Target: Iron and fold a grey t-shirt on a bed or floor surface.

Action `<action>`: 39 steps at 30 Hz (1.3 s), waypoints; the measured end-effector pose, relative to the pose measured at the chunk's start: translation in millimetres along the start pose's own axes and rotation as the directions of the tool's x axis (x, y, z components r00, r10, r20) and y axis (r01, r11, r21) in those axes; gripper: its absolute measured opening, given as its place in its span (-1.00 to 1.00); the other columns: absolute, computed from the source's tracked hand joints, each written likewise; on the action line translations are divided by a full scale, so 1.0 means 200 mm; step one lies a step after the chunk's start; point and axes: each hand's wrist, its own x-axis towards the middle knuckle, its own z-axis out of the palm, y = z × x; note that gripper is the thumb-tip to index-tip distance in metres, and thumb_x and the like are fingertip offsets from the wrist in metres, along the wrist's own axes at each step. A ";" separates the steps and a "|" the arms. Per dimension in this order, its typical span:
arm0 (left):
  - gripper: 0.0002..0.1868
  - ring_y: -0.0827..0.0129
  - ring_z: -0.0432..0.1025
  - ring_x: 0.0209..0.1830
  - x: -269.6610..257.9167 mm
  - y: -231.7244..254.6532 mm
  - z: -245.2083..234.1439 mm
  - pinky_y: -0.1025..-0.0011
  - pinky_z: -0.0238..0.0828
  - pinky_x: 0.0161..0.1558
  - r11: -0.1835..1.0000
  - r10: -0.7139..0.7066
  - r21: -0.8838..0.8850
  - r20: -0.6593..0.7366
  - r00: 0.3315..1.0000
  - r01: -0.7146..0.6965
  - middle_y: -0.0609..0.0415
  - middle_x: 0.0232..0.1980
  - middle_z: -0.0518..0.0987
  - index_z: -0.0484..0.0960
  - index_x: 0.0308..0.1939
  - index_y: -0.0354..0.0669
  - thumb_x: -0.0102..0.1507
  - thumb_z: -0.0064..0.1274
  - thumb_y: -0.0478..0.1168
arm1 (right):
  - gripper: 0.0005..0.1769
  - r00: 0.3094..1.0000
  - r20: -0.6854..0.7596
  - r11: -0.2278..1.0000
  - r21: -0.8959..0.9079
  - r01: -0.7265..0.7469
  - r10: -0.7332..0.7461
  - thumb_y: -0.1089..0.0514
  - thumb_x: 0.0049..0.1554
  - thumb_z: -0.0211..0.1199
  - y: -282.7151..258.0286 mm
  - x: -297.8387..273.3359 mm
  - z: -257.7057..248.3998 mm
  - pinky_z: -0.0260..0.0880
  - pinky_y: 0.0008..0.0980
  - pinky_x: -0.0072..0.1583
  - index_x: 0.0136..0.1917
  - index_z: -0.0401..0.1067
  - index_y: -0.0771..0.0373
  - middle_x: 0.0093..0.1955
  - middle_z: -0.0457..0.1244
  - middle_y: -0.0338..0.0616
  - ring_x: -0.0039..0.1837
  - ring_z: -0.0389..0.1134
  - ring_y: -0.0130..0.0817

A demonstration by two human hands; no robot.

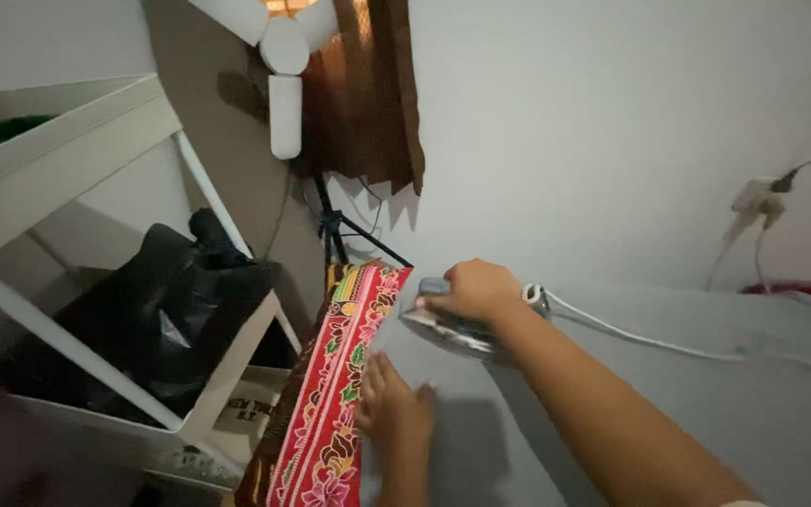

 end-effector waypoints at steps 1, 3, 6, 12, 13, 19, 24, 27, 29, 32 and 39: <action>0.02 0.23 -0.15 0.66 0.00 0.01 -0.03 -0.06 -0.17 0.49 1.000 -0.004 -0.001 -0.005 1.000 0.004 0.05 0.66 -0.05 -0.07 0.57 -0.12 0.21 0.13 0.14 | -0.17 1.000 -0.002 1.000 -0.001 0.006 -0.006 -0.63 -0.11 0.25 -0.01 0.03 0.01 0.44 -0.04 0.17 0.03 0.63 0.10 0.02 0.43 0.05 0.13 0.46 0.02; 0.04 0.26 -0.17 0.67 -0.03 0.03 -0.10 -0.08 -0.19 0.51 0.999 -0.031 -0.003 0.058 0.998 0.032 0.09 0.67 -0.09 -0.12 0.58 -0.09 0.21 0.16 0.14 | -0.13 0.994 0.023 0.994 -0.017 0.111 -0.110 -0.64 -0.14 0.29 -0.01 0.07 0.05 0.42 -0.03 0.19 0.09 0.59 0.09 0.07 0.41 0.06 0.16 0.43 0.02; 0.04 0.24 -0.17 0.66 0.01 0.01 -0.07 -0.10 -0.22 0.52 0.999 -0.034 0.006 0.083 0.996 0.033 0.07 0.68 -0.11 -0.13 0.58 -0.11 0.24 0.16 0.12 | -0.13 0.996 0.009 0.995 -0.020 0.093 -0.093 -0.63 -0.11 0.26 -0.05 0.13 0.04 0.44 -0.04 0.18 0.11 0.58 0.11 0.08 0.42 0.05 0.15 0.46 0.00; 0.04 0.22 -0.22 0.67 0.00 0.02 -0.11 -0.15 -0.26 0.52 0.998 -0.050 -0.034 0.145 0.988 0.055 0.06 0.69 -0.17 -0.18 0.59 -0.12 0.27 0.14 0.13 | -0.17 0.999 0.033 0.999 -0.019 -0.028 0.028 -0.63 -0.09 0.23 -0.10 0.13 0.01 0.46 -0.04 0.17 0.03 0.63 0.09 0.03 0.44 0.01 0.12 0.48 -0.04; 0.04 0.22 -0.22 0.67 0.01 0.01 -0.11 -0.15 -0.26 0.52 0.998 -0.049 -0.036 0.145 0.988 0.055 0.06 0.69 -0.17 -0.18 0.59 -0.12 0.27 0.14 0.13 | -0.17 0.999 0.032 0.999 -0.020 -0.027 0.028 -0.63 -0.09 0.23 -0.10 0.13 0.00 0.46 -0.04 0.17 0.03 0.63 0.09 0.03 0.44 0.01 0.12 0.48 -0.04; 0.07 0.28 -0.23 0.68 0.00 -0.01 -0.10 -0.09 -0.25 0.53 0.997 -0.047 -0.050 0.151 0.987 0.055 0.11 0.69 -0.18 -0.21 0.59 -0.09 0.24 0.17 0.08 | -0.12 0.986 0.007 0.985 0.042 -0.167 0.167 -0.65 -0.08 0.24 -0.03 0.14 0.03 0.46 -0.04 0.18 0.01 0.64 0.18 0.01 0.44 0.07 0.10 0.49 -0.01; -0.08 0.36 -0.08 0.66 0.06 -0.06 -0.01 -0.10 -0.20 0.51 0.988 -0.052 -0.140 0.081 0.995 0.063 0.18 0.70 -0.10 -0.18 0.62 -0.01 0.29 0.02 -0.13 | -0.12 0.993 0.102 0.998 -0.022 0.062 -0.059 -0.63 -0.14 0.28 -0.01 0.00 -0.01 0.47 -0.08 0.15 0.06 0.63 0.15 -0.01 0.45 0.10 0.07 0.50 0.00; -0.15 0.29 -0.12 0.66 0.06 -0.07 0.03 -0.10 -0.21 0.49 0.989 0.019 -0.149 0.063 0.998 -0.009 0.15 0.70 -0.11 -0.15 0.62 -0.01 0.33 -0.10 0.00 | -0.15 0.988 0.143 0.997 -0.040 0.073 -0.066 -0.62 -0.15 0.27 0.00 -0.05 -0.02 0.47 -0.08 0.15 0.06 0.62 0.10 -0.01 0.46 0.06 0.07 0.50 -0.02; -0.17 0.23 -0.16 0.67 0.02 -0.05 0.01 -0.10 -0.24 0.50 0.995 0.070 -0.073 0.061 0.996 -0.066 0.15 0.69 -0.11 -0.13 0.61 0.01 0.35 -0.16 0.08 | -0.16 0.997 0.080 1.000 -0.017 -0.002 0.003 -0.62 -0.13 0.27 0.00 -0.05 -0.01 0.46 -0.07 0.15 0.05 0.63 0.11 -0.01 0.45 0.06 0.08 0.49 -0.02; -0.20 0.13 -0.24 0.67 -0.04 0.01 -0.06 -0.11 -0.31 0.51 0.987 0.138 0.071 0.101 0.985 -0.146 0.16 0.68 -0.11 -0.07 0.60 0.05 0.36 -0.23 0.20 | -0.16 0.985 -0.040 0.986 0.032 -0.166 0.167 -0.62 -0.07 0.27 0.06 -0.01 0.01 0.45 -0.06 0.15 0.01 0.63 0.15 0.00 0.44 0.06 0.10 0.47 0.00; -0.20 0.06 -0.27 0.68 -0.04 -0.02 -0.02 -0.07 -0.32 0.53 0.965 0.169 0.177 0.145 0.975 -0.194 0.12 0.67 -0.09 0.05 0.57 0.07 0.34 -0.21 0.27 | -0.30 0.877 -0.069 0.877 0.102 -0.469 0.476 -0.47 0.16 0.13 0.40 -0.15 -0.07 0.50 -0.13 0.04 -0.04 0.63 0.19 -0.06 0.46 0.03 -0.02 0.52 -0.08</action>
